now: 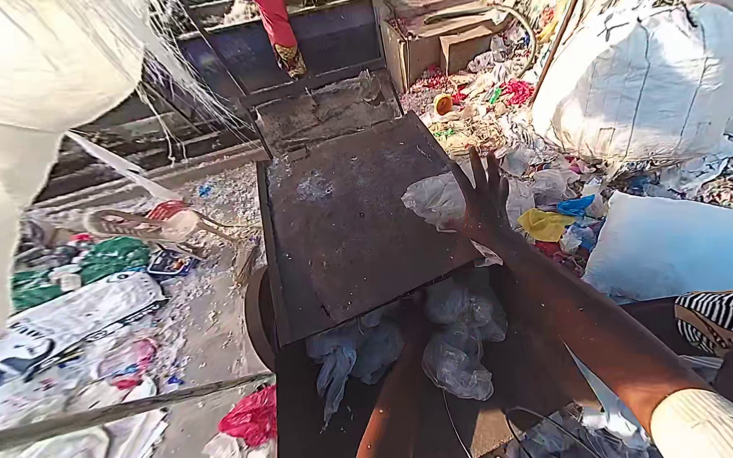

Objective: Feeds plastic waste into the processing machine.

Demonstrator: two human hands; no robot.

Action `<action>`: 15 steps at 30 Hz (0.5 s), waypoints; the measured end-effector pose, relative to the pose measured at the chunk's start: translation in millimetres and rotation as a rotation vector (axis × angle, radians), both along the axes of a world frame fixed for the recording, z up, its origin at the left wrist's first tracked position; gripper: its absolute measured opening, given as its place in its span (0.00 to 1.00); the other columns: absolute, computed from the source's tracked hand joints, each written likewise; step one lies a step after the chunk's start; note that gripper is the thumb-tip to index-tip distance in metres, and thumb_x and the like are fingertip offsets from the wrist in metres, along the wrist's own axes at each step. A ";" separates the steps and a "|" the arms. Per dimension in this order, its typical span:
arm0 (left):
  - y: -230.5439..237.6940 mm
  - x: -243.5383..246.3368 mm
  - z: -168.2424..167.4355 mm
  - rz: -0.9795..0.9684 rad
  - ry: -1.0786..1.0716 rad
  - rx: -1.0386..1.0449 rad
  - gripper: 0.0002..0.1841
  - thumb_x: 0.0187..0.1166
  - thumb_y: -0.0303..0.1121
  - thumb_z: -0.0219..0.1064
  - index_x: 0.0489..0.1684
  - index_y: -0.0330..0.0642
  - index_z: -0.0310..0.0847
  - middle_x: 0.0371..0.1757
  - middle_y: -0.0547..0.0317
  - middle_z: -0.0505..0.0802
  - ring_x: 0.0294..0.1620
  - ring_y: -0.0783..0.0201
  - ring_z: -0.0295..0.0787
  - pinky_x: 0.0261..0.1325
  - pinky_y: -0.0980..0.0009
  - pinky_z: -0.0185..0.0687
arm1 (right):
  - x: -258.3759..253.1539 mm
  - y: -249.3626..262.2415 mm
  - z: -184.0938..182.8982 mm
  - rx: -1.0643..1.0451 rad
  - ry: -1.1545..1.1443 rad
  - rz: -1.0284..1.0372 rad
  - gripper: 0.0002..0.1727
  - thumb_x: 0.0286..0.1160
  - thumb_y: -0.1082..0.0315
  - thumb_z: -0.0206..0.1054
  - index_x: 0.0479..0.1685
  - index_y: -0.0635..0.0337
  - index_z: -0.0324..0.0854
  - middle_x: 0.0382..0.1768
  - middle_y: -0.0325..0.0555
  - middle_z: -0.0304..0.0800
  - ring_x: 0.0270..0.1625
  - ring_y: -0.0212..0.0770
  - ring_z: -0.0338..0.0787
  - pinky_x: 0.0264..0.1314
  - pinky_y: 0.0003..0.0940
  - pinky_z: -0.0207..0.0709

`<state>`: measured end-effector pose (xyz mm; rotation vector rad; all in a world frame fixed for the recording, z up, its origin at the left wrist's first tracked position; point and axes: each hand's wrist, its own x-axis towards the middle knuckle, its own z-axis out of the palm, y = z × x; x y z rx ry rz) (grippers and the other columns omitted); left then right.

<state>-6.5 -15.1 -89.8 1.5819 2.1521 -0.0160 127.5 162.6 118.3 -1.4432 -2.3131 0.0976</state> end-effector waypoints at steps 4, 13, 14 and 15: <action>-20.3 -13.4 -27.8 0.000 -0.066 0.087 0.61 0.49 0.69 0.81 0.94 0.75 0.52 0.93 0.35 0.56 0.94 0.31 0.43 0.81 0.15 0.30 | 5.1 5.9 -53.2 -0.470 -0.136 0.087 0.44 0.64 0.49 0.83 0.85 0.43 0.71 0.90 0.54 0.62 0.93 0.66 0.52 0.83 0.77 0.56; -173.7 -19.8 9.7 0.592 -0.689 0.709 0.42 0.70 0.33 0.77 0.84 0.24 0.61 0.76 0.30 0.80 0.78 0.45 0.78 0.82 0.52 0.73 | -21.0 -223.6 -133.8 -0.533 -0.062 0.442 0.24 0.78 0.65 0.68 0.75 0.48 0.82 0.89 0.49 0.65 0.96 0.61 0.49 0.87 0.78 0.43; -192.4 -26.8 2.6 0.627 -0.713 0.762 0.49 0.66 0.32 0.78 0.88 0.24 0.52 0.81 0.27 0.74 0.82 0.43 0.73 0.85 0.53 0.69 | -23.3 -235.1 -138.7 -0.560 -0.046 0.505 0.24 0.79 0.66 0.67 0.75 0.48 0.82 0.89 0.51 0.65 0.95 0.62 0.50 0.87 0.76 0.46; -209.7 -33.3 -3.7 0.642 -0.732 0.806 0.56 0.63 0.33 0.78 0.92 0.25 0.40 0.87 0.24 0.64 0.88 0.41 0.63 0.89 0.54 0.61 | -25.1 -242.4 -141.6 -0.579 -0.034 0.562 0.25 0.80 0.67 0.65 0.77 0.48 0.80 0.89 0.53 0.65 0.94 0.61 0.53 0.89 0.70 0.50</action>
